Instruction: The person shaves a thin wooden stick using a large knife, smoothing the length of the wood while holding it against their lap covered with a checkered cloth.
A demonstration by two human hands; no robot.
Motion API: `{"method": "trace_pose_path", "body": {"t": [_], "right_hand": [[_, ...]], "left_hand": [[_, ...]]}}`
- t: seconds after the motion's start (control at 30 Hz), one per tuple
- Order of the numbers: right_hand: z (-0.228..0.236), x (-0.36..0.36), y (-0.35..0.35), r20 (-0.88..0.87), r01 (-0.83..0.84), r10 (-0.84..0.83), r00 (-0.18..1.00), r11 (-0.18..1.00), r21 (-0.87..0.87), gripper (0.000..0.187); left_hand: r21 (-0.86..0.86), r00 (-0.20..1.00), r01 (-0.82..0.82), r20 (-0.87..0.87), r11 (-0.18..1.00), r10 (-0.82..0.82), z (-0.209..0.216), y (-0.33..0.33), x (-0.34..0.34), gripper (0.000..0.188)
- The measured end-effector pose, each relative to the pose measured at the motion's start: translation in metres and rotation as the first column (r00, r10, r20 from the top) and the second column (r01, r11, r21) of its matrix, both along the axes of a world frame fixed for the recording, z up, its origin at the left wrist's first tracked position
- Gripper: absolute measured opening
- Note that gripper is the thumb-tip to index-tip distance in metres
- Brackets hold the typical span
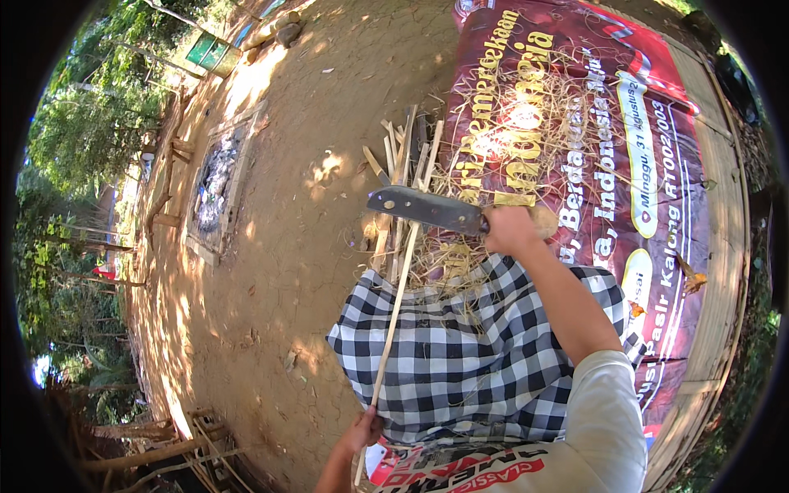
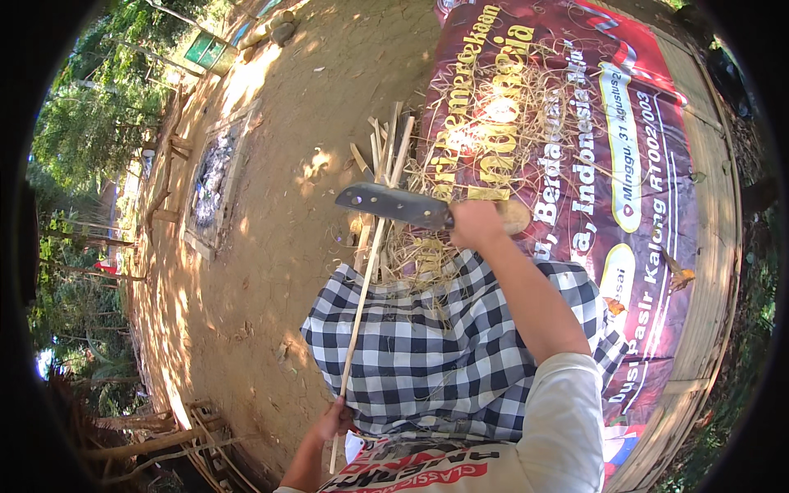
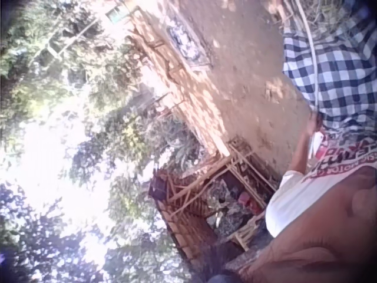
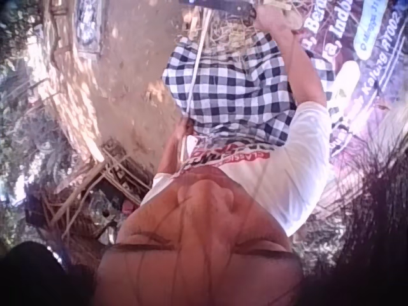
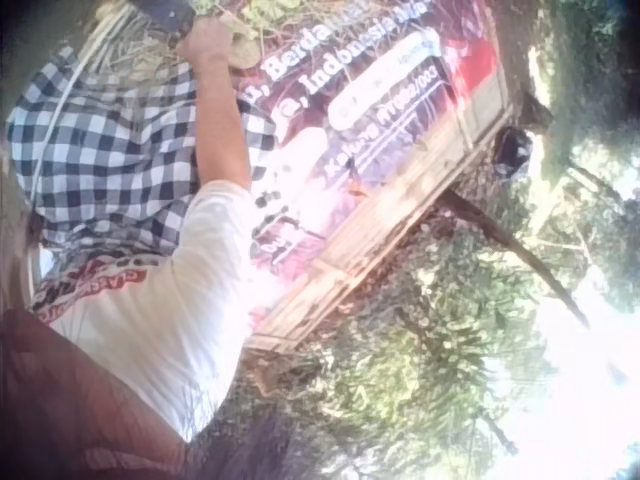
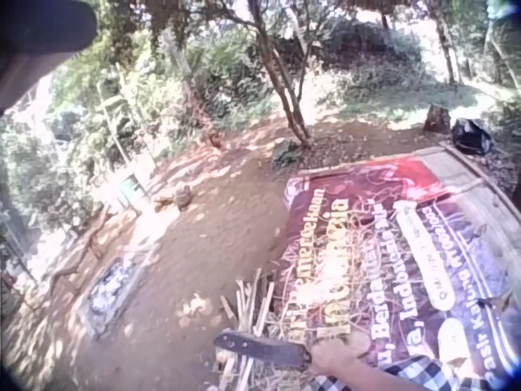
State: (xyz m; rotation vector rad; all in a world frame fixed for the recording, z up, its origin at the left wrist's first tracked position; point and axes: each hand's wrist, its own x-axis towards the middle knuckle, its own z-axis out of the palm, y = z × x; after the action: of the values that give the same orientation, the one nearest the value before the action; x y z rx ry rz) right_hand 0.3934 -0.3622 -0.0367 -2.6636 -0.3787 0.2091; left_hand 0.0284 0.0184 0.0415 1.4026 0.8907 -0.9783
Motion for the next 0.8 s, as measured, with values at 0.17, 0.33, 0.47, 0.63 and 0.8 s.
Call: {"method": "trace_pose_path", "body": {"t": [0.17,0.33,0.47,0.63,0.8], "right_hand": [[0.027,-0.029,0.044,0.083,-0.294,0.285,0.955,0.947,0.132,0.025],[0.016,-0.002,0.030,0.207,-0.367,0.354,0.912,0.930,0.027,0.022],[0.013,0.014,-0.007,0.093,0.181,-0.187,0.978,0.981,0.070,0.028],[0.027,-0.008,0.004,0.059,0.070,-0.075,0.995,0.994,0.078,0.030],[0.039,-0.030,0.031,0.146,-0.304,0.299,0.943,0.953,0.010,0.031]], "left_hand": [[-0.036,0.999,-0.052,0.011,0.998,0.052,-0.017,0.004,-0.006,0.059],[0.036,0.996,-0.019,0.087,0.999,0.016,-0.011,-0.005,-0.006,0.060],[0.115,0.988,0.075,0.127,0.991,-0.089,-0.005,-0.010,0.011,0.061],[-0.016,0.997,0.002,0.082,1.000,0.000,-0.018,0.005,0.006,0.060],[0.030,0.998,-0.014,0.069,0.999,0.011,-0.010,-0.003,0.004,0.057]]}}
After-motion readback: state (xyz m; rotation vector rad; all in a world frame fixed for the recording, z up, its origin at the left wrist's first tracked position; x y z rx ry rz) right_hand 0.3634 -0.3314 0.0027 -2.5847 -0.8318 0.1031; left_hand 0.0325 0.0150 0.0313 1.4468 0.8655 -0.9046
